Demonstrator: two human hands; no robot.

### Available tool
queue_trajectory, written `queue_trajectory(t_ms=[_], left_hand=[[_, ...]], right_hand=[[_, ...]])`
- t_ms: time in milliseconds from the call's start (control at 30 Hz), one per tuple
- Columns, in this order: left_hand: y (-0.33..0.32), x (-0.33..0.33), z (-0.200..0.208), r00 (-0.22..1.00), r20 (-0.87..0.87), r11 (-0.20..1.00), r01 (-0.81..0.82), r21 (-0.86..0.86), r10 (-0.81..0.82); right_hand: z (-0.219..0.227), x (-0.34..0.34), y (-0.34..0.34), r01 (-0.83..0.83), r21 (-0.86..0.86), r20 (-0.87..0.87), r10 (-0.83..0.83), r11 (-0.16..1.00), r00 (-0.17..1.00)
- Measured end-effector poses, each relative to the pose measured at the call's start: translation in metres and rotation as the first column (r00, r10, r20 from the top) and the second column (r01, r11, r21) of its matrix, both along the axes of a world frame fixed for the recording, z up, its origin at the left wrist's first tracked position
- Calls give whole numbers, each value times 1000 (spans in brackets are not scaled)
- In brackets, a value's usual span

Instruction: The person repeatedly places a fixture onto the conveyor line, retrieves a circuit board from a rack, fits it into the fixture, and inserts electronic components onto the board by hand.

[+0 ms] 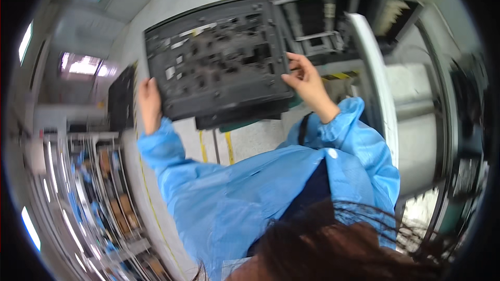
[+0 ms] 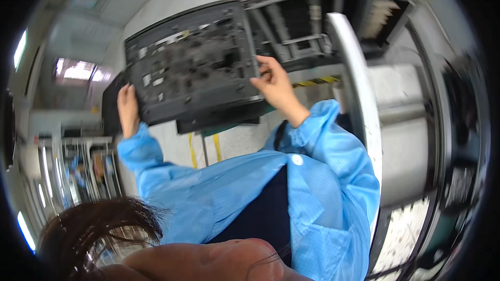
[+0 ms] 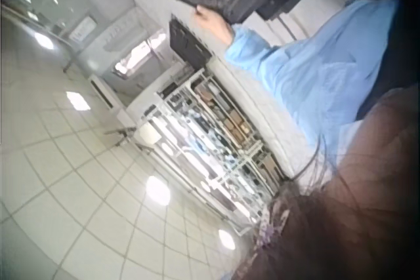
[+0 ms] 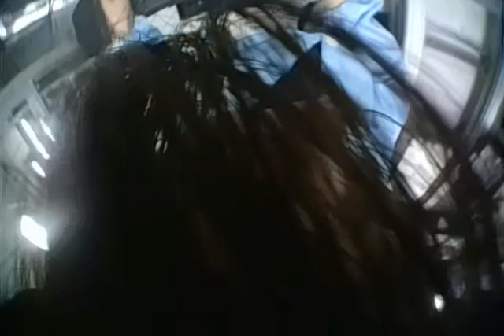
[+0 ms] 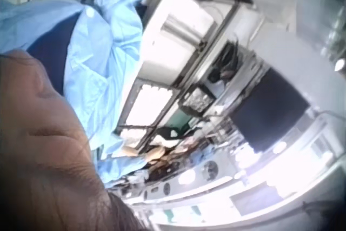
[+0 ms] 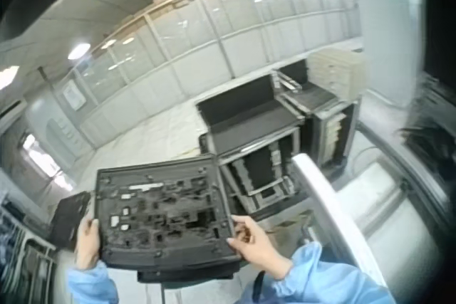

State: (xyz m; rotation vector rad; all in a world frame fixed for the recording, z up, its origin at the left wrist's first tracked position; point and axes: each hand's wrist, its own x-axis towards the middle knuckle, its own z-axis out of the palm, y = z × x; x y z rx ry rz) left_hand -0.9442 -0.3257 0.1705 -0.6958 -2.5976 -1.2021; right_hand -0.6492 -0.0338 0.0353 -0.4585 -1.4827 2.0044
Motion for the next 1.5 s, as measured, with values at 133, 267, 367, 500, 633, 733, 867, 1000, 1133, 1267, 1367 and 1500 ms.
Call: queue_trajectory(t_ms=[133,267,367,500,633,733,867,1000,1133,1267,1367,1500], left_hand=[[48,5,17,918,193,878,246,410,-347],[209,84,14,647,297,675,473,566,-702],[327,118,-41,512,242,564,702,434,-824],[452,223,-95,182,113,202,957,208,-977],[525,292,-146,11,218,34,994,99,-976],[535,337,-130,-37,314,-26,999,40,-949],[555,361,-134,34,392,51,998,33,-919],[566,347,-140,154,408,117,986,-116,-900],[582,374,-83,153,596,-192,859,-475,-788],[674,363,-66,284,-28,281,923,-263,-959],[747,353,-30,562,-83,566,823,-37,-823],[843,361,-34,747,-34,747,665,32,-664]], right_hand=[[55,88,1,206,63,-27,-204,977,979],[55,193,1,539,145,59,-551,830,833],[49,259,-15,741,163,222,-756,652,616],[24,324,-40,905,126,304,-884,407,356],[6,351,-44,955,132,384,-902,265,198],[-1,361,-46,973,156,403,-910,168,93],[-16,362,-38,976,159,467,-883,147,57],[-13,358,-24,964,137,473,-870,227,138],[-23,370,-47,916,256,551,-825,310,125],[14,370,-50,840,498,504,-860,215,-79],[45,377,-36,794,583,392,-916,173,-87],[40,391,-47,800,590,423,-886,109,-192]])
